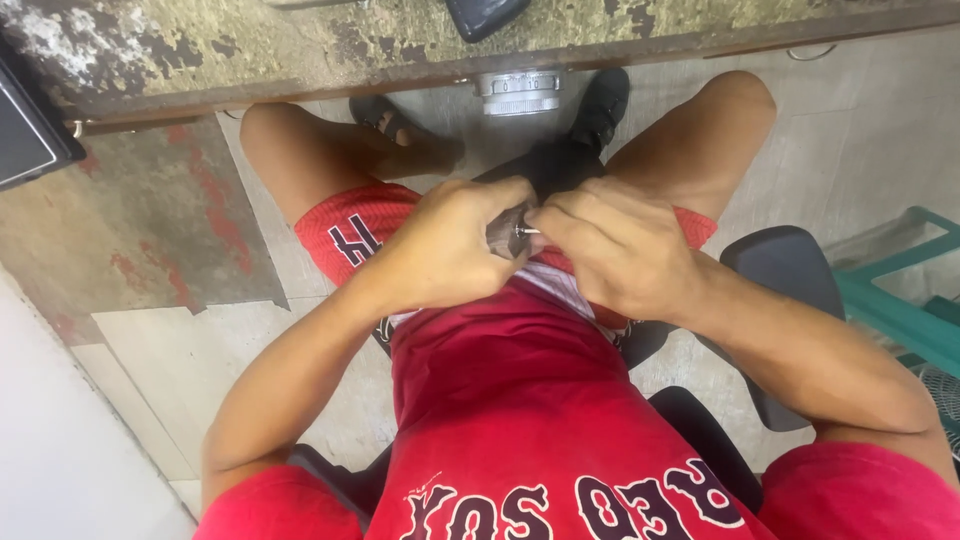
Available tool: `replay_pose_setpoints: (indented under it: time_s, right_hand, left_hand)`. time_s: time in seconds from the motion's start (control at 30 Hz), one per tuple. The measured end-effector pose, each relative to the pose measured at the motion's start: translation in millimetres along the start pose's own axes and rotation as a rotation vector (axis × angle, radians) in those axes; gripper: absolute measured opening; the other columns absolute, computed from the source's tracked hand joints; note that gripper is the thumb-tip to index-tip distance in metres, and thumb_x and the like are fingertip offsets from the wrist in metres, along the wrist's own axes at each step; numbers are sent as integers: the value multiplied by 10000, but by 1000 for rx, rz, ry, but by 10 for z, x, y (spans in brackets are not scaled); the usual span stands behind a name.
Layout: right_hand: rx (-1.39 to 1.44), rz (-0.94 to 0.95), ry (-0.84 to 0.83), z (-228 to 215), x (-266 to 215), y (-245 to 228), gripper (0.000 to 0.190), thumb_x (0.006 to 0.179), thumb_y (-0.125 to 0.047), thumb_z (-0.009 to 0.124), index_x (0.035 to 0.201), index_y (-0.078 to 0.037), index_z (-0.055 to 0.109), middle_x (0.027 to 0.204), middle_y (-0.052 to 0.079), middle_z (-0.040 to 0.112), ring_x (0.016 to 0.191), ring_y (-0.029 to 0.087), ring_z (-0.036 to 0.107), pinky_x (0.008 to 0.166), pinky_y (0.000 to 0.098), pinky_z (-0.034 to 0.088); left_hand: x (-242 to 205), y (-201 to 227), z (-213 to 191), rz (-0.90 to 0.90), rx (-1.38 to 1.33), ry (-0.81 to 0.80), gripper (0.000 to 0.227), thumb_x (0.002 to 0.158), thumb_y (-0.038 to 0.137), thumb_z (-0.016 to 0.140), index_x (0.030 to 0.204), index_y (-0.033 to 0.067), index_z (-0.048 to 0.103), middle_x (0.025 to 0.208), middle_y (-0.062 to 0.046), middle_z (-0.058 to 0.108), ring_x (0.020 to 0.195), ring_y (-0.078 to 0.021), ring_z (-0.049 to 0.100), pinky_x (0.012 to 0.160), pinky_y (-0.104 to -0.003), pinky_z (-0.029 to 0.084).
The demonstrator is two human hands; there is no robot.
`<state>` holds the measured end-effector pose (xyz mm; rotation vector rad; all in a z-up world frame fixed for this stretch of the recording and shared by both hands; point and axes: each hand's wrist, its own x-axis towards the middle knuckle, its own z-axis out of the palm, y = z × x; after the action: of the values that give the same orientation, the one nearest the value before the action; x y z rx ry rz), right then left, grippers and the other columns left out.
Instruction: The person is filing a key blank with a hand file and then testing the key in a padlock to see if it works.
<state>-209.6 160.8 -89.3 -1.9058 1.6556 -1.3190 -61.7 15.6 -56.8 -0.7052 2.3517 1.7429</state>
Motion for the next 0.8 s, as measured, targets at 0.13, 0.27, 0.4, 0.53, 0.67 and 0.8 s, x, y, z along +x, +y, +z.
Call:
replay_pose_setpoints:
  time_s: [0.13, 0.27, 0.4, 0.53, 0.67, 0.8]
  right_hand:
    - [14, 8, -67, -78, 139, -3, 84, 1028, -38, 629, 985, -1, 691, 836, 142, 654, 677, 329, 647, 568, 444, 542]
    - [25, 38, -91, -51, 106, -22, 98, 1035, -82, 621, 985, -19, 676, 807, 123, 625, 671, 333, 650, 546, 443, 539]
    - [103, 125, -81, -72, 5, -126, 98, 1011, -87, 620, 964, -32, 687, 744, 90, 586, 612, 310, 630, 506, 421, 538]
    - [98, 144, -73, -120, 36, -291, 72, 976, -70, 668, 936, -18, 699, 673, 80, 542, 540, 299, 596, 452, 407, 514]
    - [-154, 156, 92, -596, -549, -190, 49, 984, 23, 755, 950, 49, 732, 793, 178, 660, 658, 331, 666, 535, 390, 504]
    - [-73, 126, 78, -537, -269, -188, 98, 979, 50, 653, 907, 74, 715, 877, 206, 750, 736, 326, 734, 674, 386, 597]
  left_hand:
    - [42, -72, -6, -44, -11, -40, 132, 774, 138, 688, 881, 67, 658, 689, -176, 689, 664, -403, 689, 616, -454, 543]
    - [35, -112, -7, -21, 71, -90, 129, 802, 135, 666, 907, 60, 660, 718, -187, 695, 694, -428, 696, 604, -487, 546]
    - [-64, -119, -8, 48, 66, -139, 99, 815, 121, 639, 873, 65, 583, 689, -212, 649, 702, -476, 678, 552, -519, 534]
    - [-164, 28, -121, 103, 30, -151, 73, 775, 63, 619, 840, 72, 587, 640, -171, 640, 640, -428, 689, 544, -455, 558]
    - [-314, -331, -223, 35, 178, -129, 67, 781, 76, 570, 841, 83, 540, 628, -167, 612, 594, -431, 606, 510, -518, 447]
    - [-497, -597, -207, -38, 152, 127, 125, 741, 4, 558, 829, 91, 543, 652, -83, 569, 554, -259, 484, 537, -398, 384]
